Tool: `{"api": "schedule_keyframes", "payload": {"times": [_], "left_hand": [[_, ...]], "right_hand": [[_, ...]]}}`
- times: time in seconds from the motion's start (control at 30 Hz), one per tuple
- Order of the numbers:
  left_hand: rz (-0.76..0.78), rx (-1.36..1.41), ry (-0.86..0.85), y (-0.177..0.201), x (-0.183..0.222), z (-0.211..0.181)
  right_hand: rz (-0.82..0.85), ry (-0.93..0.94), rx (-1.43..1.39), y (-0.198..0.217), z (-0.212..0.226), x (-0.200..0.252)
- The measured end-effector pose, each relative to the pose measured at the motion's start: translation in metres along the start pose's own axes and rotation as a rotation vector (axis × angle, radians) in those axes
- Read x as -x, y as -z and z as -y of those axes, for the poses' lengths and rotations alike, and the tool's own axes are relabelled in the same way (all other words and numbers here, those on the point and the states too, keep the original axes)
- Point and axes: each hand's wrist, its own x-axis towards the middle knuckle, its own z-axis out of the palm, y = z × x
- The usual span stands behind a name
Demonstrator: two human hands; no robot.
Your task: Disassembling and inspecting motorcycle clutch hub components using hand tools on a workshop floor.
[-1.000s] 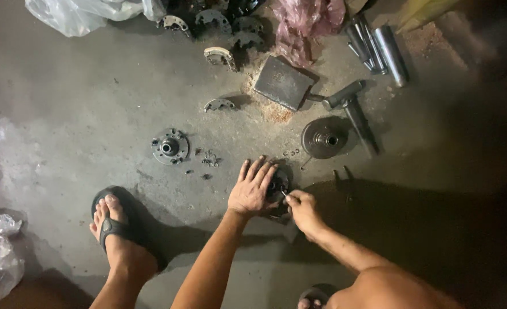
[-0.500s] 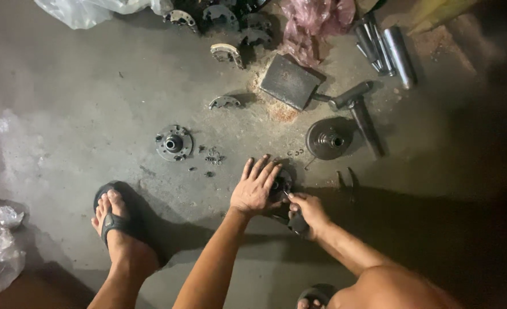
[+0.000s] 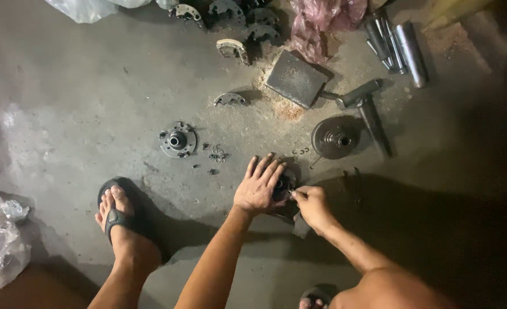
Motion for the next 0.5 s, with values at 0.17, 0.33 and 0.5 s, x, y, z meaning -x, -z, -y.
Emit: {"api": "schedule_keyframes", "payload": {"times": [0.17, 0.33, 0.5], "left_hand": [[0.016, -0.009, 0.007, 0.003, -0.002, -0.001], [0.024, -0.006, 0.014, 0.007, -0.002, -0.003], [0.016, 0.0, 0.0, 0.005, 0.001, -0.004]], "right_hand": [[0.107, -0.049, 0.05, 0.011, 0.024, 0.001], [0.213, -0.095, 0.03, 0.024, 0.022, -0.013], [0.292, 0.025, 0.368, 0.028, 0.033, -0.025]]}}
